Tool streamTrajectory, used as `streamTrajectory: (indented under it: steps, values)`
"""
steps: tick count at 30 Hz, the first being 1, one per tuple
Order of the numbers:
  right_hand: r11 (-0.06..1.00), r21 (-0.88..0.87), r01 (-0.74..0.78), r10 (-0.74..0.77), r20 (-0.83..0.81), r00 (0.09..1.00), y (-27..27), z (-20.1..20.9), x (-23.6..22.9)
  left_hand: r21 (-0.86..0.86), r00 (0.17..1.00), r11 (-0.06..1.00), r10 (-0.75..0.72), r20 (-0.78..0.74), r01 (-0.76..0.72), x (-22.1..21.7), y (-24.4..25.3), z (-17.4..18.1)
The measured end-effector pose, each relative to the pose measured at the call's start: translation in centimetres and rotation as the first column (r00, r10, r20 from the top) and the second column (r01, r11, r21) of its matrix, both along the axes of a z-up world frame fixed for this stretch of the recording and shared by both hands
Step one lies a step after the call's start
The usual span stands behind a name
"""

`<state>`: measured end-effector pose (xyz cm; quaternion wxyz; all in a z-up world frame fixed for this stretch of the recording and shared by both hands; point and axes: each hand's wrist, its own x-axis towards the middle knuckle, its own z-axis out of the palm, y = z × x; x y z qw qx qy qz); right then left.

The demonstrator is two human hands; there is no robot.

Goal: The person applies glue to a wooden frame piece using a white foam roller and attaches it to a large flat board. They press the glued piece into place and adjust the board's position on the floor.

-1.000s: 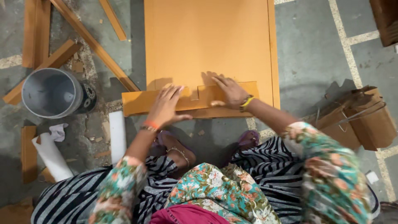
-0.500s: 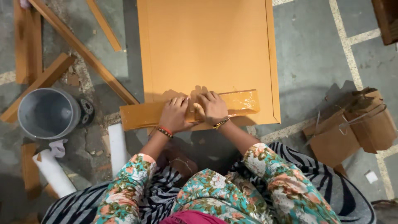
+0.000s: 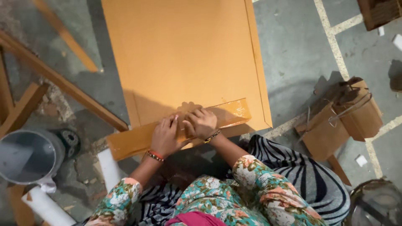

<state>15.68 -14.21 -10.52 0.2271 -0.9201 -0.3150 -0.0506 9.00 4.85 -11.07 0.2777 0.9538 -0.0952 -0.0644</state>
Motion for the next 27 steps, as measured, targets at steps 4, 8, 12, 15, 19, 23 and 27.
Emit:
streamTrajectory:
  steps: [4,8,12,15,19,23,27]
  values:
    - [0.999,0.038,-0.034,0.034,0.004,0.999,-0.2,-0.5,0.6,0.074,0.997,0.997,-0.011,0.080,0.005,0.4,-0.4,0.7]
    - [0.997,0.022,-0.069,0.068,0.047,0.997,-0.5,-0.6,1.1,0.113,0.998,0.992,-0.056,0.032,0.052,0.6,-0.4,0.8]
    - [0.997,0.056,-0.046,0.041,0.082,0.996,-0.3,-1.0,0.8,0.116,0.995,0.991,-0.072,0.076,0.062,0.0,-0.3,0.4]
    - [0.999,0.010,-0.038,0.037,0.043,0.998,0.0,-1.1,0.7,0.038,0.998,0.999,-0.006,0.059,0.003,-0.5,-0.3,-0.3]
    - [0.998,-0.003,-0.056,0.056,0.034,0.998,-0.3,-0.8,0.4,0.017,0.961,0.989,0.141,0.237,-0.150,-0.7,-1.3,-1.7]
    - [0.964,0.252,-0.082,0.142,-0.232,0.962,-1.3,-1.2,1.4,0.014,0.876,0.969,0.217,0.430,-0.247,-0.9,-2.3,-2.6]
    - [0.903,0.398,0.164,-0.027,-0.327,0.945,-4.3,-2.6,2.0,0.042,0.872,0.965,0.215,0.440,-0.259,-0.3,-2.5,-2.7]
